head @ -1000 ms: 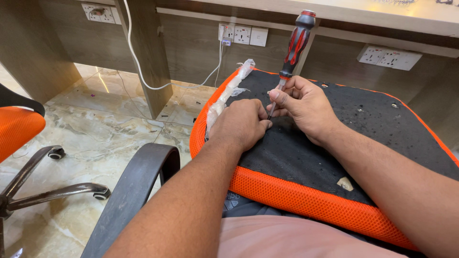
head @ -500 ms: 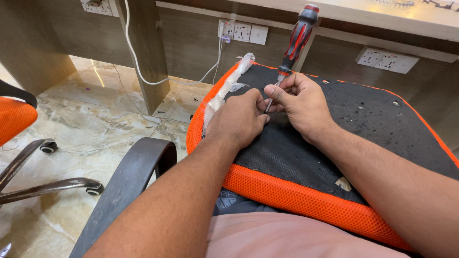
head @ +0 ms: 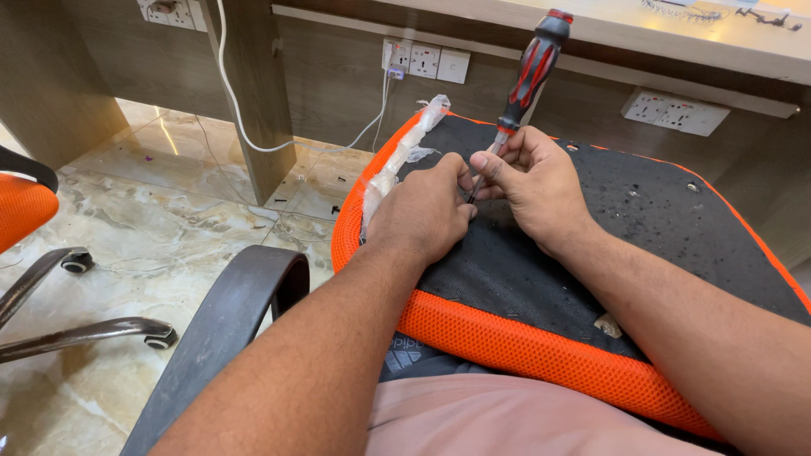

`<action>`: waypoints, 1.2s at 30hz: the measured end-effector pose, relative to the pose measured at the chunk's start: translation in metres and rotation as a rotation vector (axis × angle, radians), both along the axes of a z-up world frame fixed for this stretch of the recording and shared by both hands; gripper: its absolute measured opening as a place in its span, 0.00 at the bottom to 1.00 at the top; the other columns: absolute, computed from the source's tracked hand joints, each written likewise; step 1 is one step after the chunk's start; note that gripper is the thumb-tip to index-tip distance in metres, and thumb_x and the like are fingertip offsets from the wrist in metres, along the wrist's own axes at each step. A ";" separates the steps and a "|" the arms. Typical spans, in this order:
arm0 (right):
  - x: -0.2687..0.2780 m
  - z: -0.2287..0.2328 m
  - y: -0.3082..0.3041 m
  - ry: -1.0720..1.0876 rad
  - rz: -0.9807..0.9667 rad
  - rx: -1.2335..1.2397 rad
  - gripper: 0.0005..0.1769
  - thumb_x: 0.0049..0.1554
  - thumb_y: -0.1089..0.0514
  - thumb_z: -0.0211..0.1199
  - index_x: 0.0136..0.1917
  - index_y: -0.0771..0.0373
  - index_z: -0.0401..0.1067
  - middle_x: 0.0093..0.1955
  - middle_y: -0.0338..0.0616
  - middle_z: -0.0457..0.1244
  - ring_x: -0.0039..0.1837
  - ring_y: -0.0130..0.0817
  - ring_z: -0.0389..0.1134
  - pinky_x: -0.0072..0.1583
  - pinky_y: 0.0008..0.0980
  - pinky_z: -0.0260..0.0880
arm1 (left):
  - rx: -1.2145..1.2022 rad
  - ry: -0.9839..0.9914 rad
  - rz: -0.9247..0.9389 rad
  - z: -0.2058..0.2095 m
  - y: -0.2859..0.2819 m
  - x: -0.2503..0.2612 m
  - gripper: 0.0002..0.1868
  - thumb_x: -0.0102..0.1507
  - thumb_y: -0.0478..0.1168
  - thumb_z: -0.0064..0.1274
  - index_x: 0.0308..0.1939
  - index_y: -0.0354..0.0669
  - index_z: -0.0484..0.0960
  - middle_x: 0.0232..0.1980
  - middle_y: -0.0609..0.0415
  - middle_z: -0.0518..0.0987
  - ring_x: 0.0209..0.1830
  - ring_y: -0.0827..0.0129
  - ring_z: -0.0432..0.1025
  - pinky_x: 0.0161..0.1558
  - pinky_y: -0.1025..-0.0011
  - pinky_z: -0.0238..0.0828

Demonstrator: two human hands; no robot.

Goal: The person uses a screwdriver to remove multiple screws from the underside of an orange and black office chair seat. The screws and washers are placed on the seat surface as they are removed.

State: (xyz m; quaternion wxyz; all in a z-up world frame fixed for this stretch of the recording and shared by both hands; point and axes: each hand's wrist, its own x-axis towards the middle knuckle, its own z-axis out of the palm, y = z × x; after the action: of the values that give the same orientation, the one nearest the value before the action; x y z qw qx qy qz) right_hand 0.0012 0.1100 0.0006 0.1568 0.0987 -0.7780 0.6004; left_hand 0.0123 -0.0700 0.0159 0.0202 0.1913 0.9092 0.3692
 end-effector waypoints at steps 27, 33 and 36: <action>-0.006 -0.008 0.007 -0.181 0.175 0.033 0.13 0.64 0.57 0.58 0.58 0.66 0.72 0.53 0.43 0.69 0.55 0.29 0.71 0.57 0.31 0.75 | -0.336 0.374 0.028 -0.023 0.009 -0.009 0.15 0.64 0.51 0.52 0.49 0.49 0.84 0.51 0.53 0.79 0.60 0.61 0.69 0.63 0.57 0.59; -0.012 -0.011 0.005 -0.155 0.089 0.035 0.10 0.63 0.59 0.62 0.53 0.67 0.67 0.49 0.44 0.68 0.52 0.30 0.71 0.54 0.35 0.76 | -0.326 0.370 0.033 -0.021 0.008 -0.008 0.17 0.64 0.52 0.53 0.50 0.48 0.84 0.52 0.52 0.78 0.60 0.60 0.68 0.64 0.56 0.57; -0.009 -0.013 0.007 -0.128 0.251 -0.013 0.12 0.66 0.57 0.59 0.59 0.67 0.69 0.52 0.44 0.67 0.54 0.30 0.70 0.56 0.34 0.75 | -0.345 0.331 0.016 -0.020 0.008 -0.008 0.17 0.65 0.51 0.52 0.50 0.48 0.84 0.52 0.53 0.78 0.60 0.61 0.68 0.64 0.57 0.57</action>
State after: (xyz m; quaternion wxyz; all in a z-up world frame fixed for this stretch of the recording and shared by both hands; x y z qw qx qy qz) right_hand -0.0077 0.1173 -0.0121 0.0311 0.1558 -0.7640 0.6253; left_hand 0.0045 -0.0624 -0.0037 -0.0994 0.2358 0.9512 0.1722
